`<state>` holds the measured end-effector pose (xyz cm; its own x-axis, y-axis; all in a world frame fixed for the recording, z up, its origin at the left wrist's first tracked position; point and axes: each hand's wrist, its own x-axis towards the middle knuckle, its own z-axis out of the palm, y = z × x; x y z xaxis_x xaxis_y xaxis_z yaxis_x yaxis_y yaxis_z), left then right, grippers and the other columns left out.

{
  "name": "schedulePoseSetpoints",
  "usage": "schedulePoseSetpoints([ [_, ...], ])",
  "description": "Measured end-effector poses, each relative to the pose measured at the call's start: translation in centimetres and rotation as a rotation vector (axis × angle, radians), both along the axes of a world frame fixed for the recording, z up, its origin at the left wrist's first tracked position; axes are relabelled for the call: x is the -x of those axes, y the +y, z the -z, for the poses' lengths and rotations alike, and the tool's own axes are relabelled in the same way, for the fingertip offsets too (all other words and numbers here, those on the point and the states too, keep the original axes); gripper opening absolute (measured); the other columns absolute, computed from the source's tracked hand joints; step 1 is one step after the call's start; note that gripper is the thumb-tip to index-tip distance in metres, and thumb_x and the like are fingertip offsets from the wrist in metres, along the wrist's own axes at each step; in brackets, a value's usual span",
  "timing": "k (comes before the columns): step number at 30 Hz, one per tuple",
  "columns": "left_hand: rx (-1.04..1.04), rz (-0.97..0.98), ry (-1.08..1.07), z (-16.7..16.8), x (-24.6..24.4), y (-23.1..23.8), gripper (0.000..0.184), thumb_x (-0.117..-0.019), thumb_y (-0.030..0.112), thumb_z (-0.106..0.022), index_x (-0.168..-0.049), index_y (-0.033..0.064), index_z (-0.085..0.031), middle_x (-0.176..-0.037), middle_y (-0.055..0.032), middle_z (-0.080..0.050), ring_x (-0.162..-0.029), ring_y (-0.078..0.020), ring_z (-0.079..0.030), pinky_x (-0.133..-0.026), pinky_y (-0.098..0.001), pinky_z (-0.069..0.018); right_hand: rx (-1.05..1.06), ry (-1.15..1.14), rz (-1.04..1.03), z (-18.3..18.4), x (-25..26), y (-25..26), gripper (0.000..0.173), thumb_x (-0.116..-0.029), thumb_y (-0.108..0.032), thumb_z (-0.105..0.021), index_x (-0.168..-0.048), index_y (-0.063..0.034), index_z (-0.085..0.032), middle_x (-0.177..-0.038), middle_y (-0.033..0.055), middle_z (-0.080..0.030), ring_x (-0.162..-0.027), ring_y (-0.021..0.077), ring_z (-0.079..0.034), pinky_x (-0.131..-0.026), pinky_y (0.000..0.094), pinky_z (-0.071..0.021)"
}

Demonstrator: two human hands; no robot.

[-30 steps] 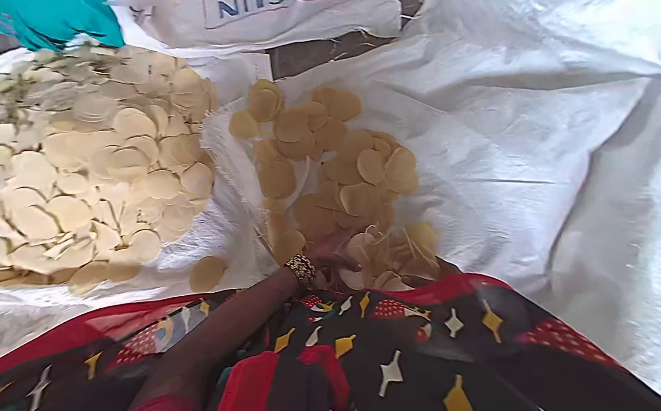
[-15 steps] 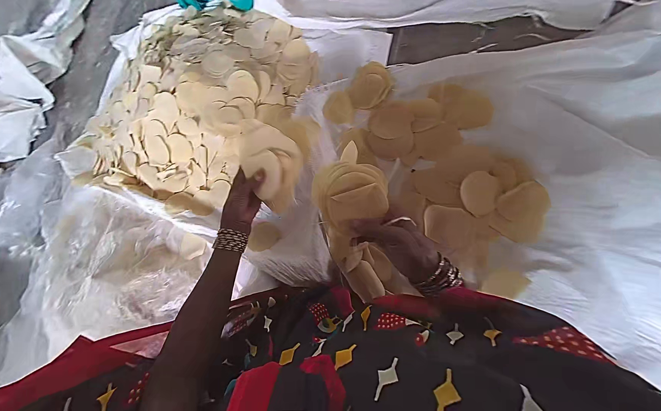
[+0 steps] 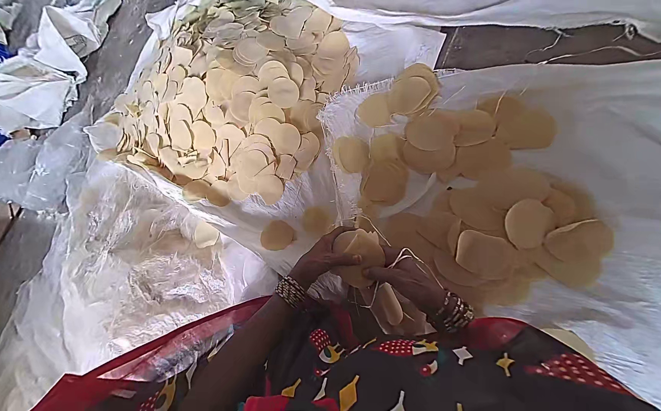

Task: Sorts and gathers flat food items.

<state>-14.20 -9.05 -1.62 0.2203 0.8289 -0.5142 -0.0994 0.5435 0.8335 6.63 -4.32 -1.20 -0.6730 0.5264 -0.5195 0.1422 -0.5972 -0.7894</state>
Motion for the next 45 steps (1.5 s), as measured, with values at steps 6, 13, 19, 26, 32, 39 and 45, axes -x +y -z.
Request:
schedulePoseSetpoints([
  [6, -0.104, -0.232, 0.149, -2.6, 1.4, 2.0, 0.051, -0.0786, 0.005, -0.077, -0.124, -0.0040, -0.056, -0.100, -0.0043, -0.070, -0.090, -0.0098, -0.069, -0.084, -0.0307, -0.0596, -0.196, 0.076, -0.088, -0.4, 0.3, 0.8, 0.037, -0.0919, -0.023, -0.067, -0.125, -0.0074, -0.060, -0.094, -0.0023, -0.073, -0.078, 0.0071, -0.071, -0.073, 0.0263, -0.0613],
  [13, -0.237, -1.269, 0.290, -5.0, 11.8, 5.5, 0.058, -0.1069, 0.029, -0.053, -0.156, 0.0112, -0.028, -0.156, -0.0138, -0.038, -0.137, -0.0279, -0.048, -0.108, -0.0471, -0.0468, -0.244, -0.065, 0.016, 0.5, -1.4, 0.3, 0.039, -0.0948, -0.029, -0.064, -0.127, -0.0075, -0.063, -0.100, 0.0003, -0.076, -0.085, 0.0106, -0.073, -0.076, 0.0284, -0.0609],
  [19, -0.083, -0.854, 0.473, -0.2, 7.1, 3.0, 0.038, -0.1040, 0.006, -0.048, -0.140, -0.0047, -0.047, -0.133, -0.0208, -0.057, -0.111, -0.0256, -0.063, -0.090, -0.0411, -0.0553, -0.938, -0.595, -0.021, 4.3, -5.3, -2.6, 0.063, -0.0961, -0.054, -0.049, -0.126, -0.0011, -0.067, -0.130, 0.0207, -0.065, -0.124, 0.0397, -0.060, -0.106, 0.0600, -0.0415],
  [26, -0.523, 0.084, 0.806, 4.8, -2.8, 2.5, 0.058, -0.0913, 0.029, -0.070, -0.139, -0.0016, -0.058, -0.147, -0.0255, -0.051, -0.142, -0.0384, -0.044, -0.117, -0.0491, -0.0362, -1.240, -0.838, 0.041, 7.1, -8.5, -7.1, 0.078, -0.0901, -0.058, -0.056, -0.136, 0.0045, -0.061, -0.144, 0.0309, -0.055, -0.135, 0.0529, -0.049, -0.109, 0.0707, -0.0350],
  [32, -0.292, -0.272, 0.672, 4.1, -3.5, 5.6, 0.095, -0.0857, 0.026, -0.078, -0.156, -0.0051, -0.022, -0.145, -0.0317, -0.046, -0.122, -0.0298, -0.058, -0.097, -0.0389, -0.0525, -0.791, -0.649, 0.476, 0.6, -15.5, -6.0, 0.030, -0.0971, -0.016, -0.062, -0.116, 0.0057, -0.070, -0.103, 0.0179, -0.074, -0.086, 0.0192, -0.073, -0.079, 0.0345, -0.0602],
  [39, -0.145, -0.649, 0.559, 1.9, -5.2, 16.1, 0.089, -0.0900, 0.014, -0.076, -0.157, -0.0020, -0.020, -0.155, -0.0277, -0.037, -0.139, -0.0336, -0.044, -0.111, -0.0464, -0.0417, -0.669, -0.793, 1.106, 0.7, -27.9, -6.2, 0.026, -0.0996, -0.018, -0.057, -0.106, 0.0054, -0.068, -0.086, 0.0037, -0.072, -0.070, 0.0041, -0.069, -0.063, 0.0218, -0.0585],
  [45, -0.115, -0.496, 0.393, -5.8, -10.2, 18.2, 0.050, -0.0867, 0.010, -0.075, -0.132, 0.0055, -0.055, -0.115, -0.0109, -0.064, -0.098, -0.0176, -0.062, -0.081, -0.0378, -0.0531, -0.600, -0.811, 1.197, 0.1, -28.2, -9.0, 0.023, -0.0972, -0.017, -0.059, -0.105, 0.0027, -0.068, -0.083, -0.0016, -0.071, -0.068, -0.0019, -0.066, -0.062, 0.0155, -0.0559],
])
